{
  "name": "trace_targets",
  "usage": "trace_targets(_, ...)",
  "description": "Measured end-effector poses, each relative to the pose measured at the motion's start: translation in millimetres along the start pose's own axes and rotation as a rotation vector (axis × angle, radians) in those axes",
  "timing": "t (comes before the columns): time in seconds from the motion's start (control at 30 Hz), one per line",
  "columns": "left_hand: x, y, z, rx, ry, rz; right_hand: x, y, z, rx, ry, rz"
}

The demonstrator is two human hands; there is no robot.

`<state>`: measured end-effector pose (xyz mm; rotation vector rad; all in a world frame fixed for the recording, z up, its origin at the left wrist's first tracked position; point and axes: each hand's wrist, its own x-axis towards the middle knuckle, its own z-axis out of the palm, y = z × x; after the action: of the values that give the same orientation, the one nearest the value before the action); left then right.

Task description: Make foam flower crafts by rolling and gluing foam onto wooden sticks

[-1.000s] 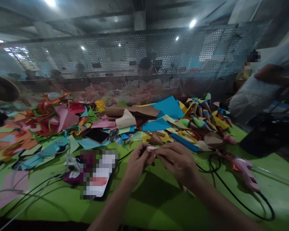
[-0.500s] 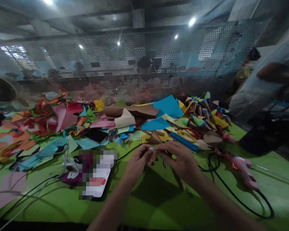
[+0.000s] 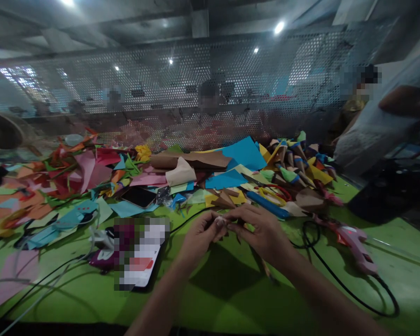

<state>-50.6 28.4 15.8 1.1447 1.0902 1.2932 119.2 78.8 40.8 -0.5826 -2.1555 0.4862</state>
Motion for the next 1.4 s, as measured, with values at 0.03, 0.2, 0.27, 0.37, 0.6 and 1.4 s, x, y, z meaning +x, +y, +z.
trace_targets(0.03,-0.1,-0.1,0.1,0.01,0.003,0.005,-0.2,0.3,0.4,0.003,0.005,0.001)
trace_targets(0.2,-0.8,-1.5,0.2,-0.009,0.012,0.034,-1.1,-0.5,1.7,0.006,0.042,0.018)
trace_targets(0.27,-0.9,-1.7,0.4,-0.034,0.0,0.035,-0.6,-3.0,1.5,0.016,0.062,0.028)
trace_targets(0.37,-1.5,-1.3,0.5,-0.085,-0.021,0.013,0.8,-8.0,1.0,0.04,0.084,0.069)
trace_targets(0.6,-7.2,4.4,-1.3,-0.17,0.011,-0.067,0.1,-8.7,2.5,0.088,0.103,0.133)
trace_targets(1.4,-5.1,3.6,3.1,-0.053,0.04,0.043,3.1,-3.0,8.3,0.806,0.075,0.594)
